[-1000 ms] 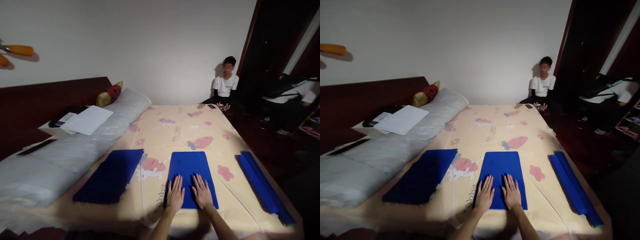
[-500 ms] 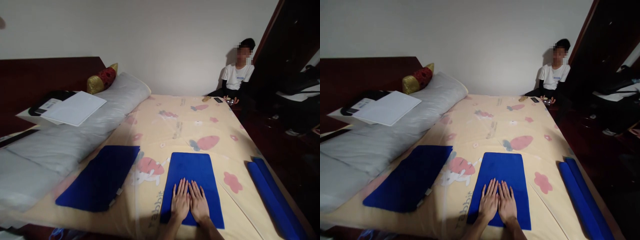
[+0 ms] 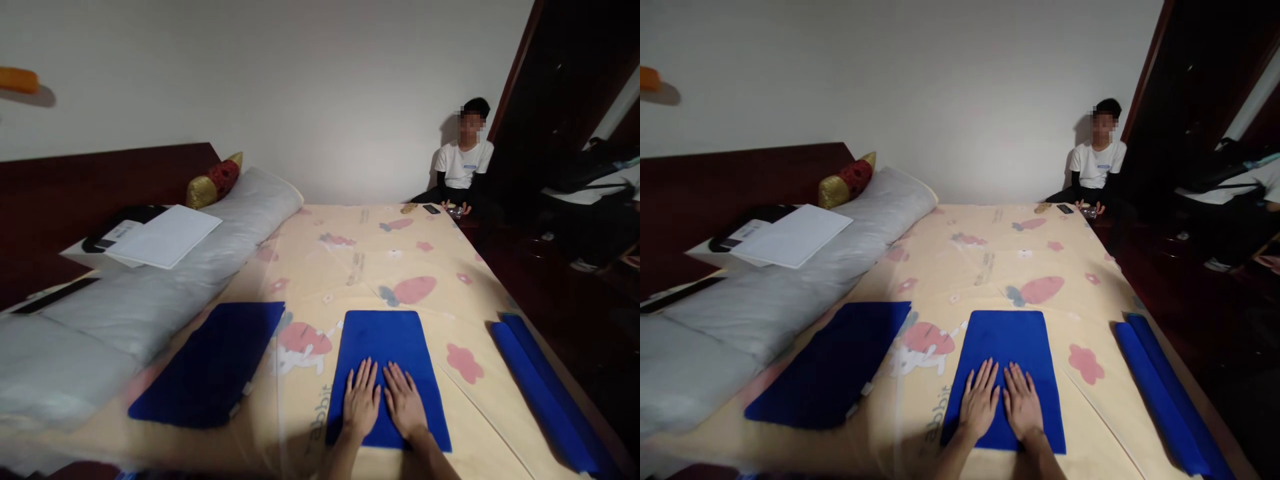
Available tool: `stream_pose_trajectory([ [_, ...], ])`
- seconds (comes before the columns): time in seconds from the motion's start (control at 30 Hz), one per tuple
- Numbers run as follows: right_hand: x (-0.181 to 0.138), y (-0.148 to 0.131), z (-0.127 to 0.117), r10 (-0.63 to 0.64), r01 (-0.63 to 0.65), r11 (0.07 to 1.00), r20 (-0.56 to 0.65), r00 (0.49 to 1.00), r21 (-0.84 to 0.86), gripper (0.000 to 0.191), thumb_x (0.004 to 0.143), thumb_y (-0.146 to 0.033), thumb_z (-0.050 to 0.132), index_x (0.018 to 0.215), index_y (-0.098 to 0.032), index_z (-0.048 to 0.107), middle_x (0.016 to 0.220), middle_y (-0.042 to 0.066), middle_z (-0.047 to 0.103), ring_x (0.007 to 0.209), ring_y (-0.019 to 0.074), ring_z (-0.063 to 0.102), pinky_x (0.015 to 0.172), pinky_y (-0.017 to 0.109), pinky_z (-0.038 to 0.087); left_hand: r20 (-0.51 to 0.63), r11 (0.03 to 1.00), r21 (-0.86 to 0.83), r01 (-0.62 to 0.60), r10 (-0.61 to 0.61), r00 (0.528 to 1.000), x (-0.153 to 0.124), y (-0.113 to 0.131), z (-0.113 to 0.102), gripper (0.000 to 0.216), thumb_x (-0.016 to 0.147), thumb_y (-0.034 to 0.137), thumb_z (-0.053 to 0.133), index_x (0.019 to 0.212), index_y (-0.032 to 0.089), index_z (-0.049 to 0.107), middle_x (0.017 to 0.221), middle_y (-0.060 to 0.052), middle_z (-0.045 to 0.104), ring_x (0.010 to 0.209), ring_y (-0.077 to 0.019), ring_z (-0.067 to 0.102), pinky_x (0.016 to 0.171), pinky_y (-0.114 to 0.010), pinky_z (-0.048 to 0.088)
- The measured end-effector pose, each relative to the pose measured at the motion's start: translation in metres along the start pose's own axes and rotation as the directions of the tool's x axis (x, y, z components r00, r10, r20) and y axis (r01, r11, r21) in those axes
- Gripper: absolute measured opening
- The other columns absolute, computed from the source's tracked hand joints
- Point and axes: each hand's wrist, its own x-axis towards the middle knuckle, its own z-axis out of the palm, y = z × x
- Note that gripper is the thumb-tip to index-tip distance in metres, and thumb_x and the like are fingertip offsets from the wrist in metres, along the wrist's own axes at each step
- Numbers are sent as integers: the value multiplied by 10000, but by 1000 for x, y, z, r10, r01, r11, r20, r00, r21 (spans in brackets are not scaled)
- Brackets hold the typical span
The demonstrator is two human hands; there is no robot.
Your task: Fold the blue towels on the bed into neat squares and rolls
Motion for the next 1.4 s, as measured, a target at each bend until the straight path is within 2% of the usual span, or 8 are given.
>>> stream_pose_trajectory([
  [0.17, -35, 62, -12, 149, -153, 987, -79, 986, -47, 578, 991, -472, 248, 1490, -185, 293, 1541, 60, 293, 1428, 218, 267, 1169, 459, 216, -11, 996, 83, 13, -12, 1000, -35, -67, -25, 548, 1004, 383, 291, 1516, 286, 121, 1555, -13, 296, 1420, -201, 301, 1135, -448, 267],
  [0.27, -47, 81, -12, 153, -159, 985, -95, 984, -66, 608, 986, -507, 234, 1490, -173, 298, 1532, 73, 318, 1421, 223, 286, 1175, 476, 191, -20, 992, 116, -49, 51, 998, -50, -89, -37, 549, 1003, 367, 294, 1516, 302, 109, 1551, 0, 303, 1419, -190, 301, 1145, -435, 241],
  [0.5, -5, 49, -16, 91, -99, 994, -147, 985, -49, 584, 988, -513, 266, 1497, -226, 286, 1543, 65, 290, 1419, 233, 289, 1162, 452, 230, -84, 995, 78, -62, 69, 994, -6, -50, -46, 592, 972, 254, 316, 1525, 265, 106, 1575, -26, 244, 1444, -217, 239, 1163, -473, 188],
  [0.73, 71, 0, 0, -8, 8, 1000, 1, 1000, -12, 521, 992, -306, 263, 1495, -172, 267, 1554, 73, 243, 1446, 206, 209, 1163, 428, 219, -10, 990, -59, -127, 127, 992, 67, -4, -9, 645, 933, 201, 350, 1527, 224, 98, 1583, -25, 227, 1452, -204, 217, 1163, -471, 227],
  [0.83, 75, 15, 3, -35, 35, 999, 36, 999, 1, 518, 988, -318, 291, 1493, -204, 272, 1553, 54, 258, 1446, 190, 210, 1165, 408, 218, 28, 989, -70, -128, 130, 991, 73, -14, -1, 592, 970, 250, 314, 1526, 247, 111, 1584, -7, 221, 1451, -187, 217, 1161, -457, 238],
  [1.1, 35, 118, -25, 70, -73, 993, -34, 997, -93, 629, 984, -539, 273, 1522, -236, 151, 1557, 43, 263, 1438, 219, 243, 1170, 465, 188, 15, 1000, 9, -6, 5, 1000, 52, -89, -16, 564, 999, 394, 309, 1522, 286, 127, 1566, -8, 273, 1443, -213, 246, 1180, -479, 159],
  [1.2, 47, 109, -22, 78, -83, 991, -52, 996, -101, 622, 989, -519, 267, 1520, -204, 190, 1560, 62, 246, 1441, 230, 236, 1173, 464, 169, -4, 1000, 2, -29, 29, 1000, 64, -83, -20, 567, 1002, 379, 299, 1525, 273, 108, 1572, -15, 258, 1449, -216, 226, 1190, -493, 105],
  [1.4, 126, 41, -3, -36, 37, 999, 40, 999, -34, 561, 987, -332, 248, 1511, -136, 215, 1570, 78, 203, 1459, 207, 170, 1174, 428, 165, -4, 988, -63, -143, 143, 990, 126, -39, -8, 562, 994, 240, 255, 1530, 185, 97, 1580, -30, 248, 1458, -174, 189, 1184, -417, 188],
])
